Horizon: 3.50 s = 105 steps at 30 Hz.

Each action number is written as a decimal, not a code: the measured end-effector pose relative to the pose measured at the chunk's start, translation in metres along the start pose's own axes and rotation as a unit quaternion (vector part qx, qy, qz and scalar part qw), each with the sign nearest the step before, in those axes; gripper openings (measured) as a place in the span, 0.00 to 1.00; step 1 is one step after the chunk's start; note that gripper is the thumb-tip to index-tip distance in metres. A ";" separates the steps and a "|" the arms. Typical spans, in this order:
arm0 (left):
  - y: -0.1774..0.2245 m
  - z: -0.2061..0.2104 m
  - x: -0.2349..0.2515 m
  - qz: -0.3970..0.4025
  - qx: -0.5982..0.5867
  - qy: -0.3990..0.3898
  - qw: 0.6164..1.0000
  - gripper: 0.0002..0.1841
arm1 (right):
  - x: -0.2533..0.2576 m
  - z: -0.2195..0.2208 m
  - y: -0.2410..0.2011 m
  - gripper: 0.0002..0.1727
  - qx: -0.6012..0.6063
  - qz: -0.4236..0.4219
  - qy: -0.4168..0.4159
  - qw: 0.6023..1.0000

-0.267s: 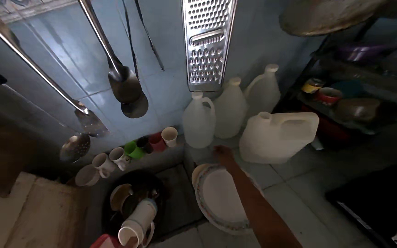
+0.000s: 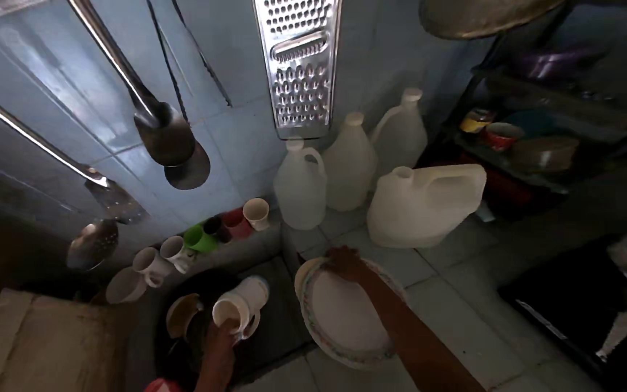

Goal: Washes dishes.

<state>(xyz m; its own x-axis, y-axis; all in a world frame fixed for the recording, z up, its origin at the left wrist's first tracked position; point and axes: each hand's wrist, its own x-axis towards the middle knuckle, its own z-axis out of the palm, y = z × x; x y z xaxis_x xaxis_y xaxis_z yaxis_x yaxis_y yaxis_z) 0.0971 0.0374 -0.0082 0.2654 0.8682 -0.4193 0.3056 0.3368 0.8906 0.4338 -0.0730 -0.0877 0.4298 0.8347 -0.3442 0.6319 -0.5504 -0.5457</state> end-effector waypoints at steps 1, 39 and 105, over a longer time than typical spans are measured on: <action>0.010 0.013 0.009 -0.001 0.008 -0.019 1.000 0.20 | -0.006 0.004 0.002 0.30 -0.008 -0.012 -0.003 1.000; -0.010 -0.152 0.024 0.028 0.463 -0.110 0.879 0.22 | -0.071 0.052 -0.087 0.25 0.033 -0.146 0.057 0.987; -0.068 -0.183 -0.086 0.089 0.115 0.164 0.976 0.29 | -0.079 0.152 -0.311 0.19 0.563 -0.168 -0.255 0.768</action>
<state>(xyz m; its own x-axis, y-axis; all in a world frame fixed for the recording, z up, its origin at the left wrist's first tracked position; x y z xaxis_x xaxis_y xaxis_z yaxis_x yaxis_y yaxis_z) -0.1135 0.0061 -0.0003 0.0384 0.9880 -0.1496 0.4891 0.1120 0.8650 0.1056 0.0353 -0.0064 -0.1254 0.9826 -0.1372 -0.4309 -0.1785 -0.8845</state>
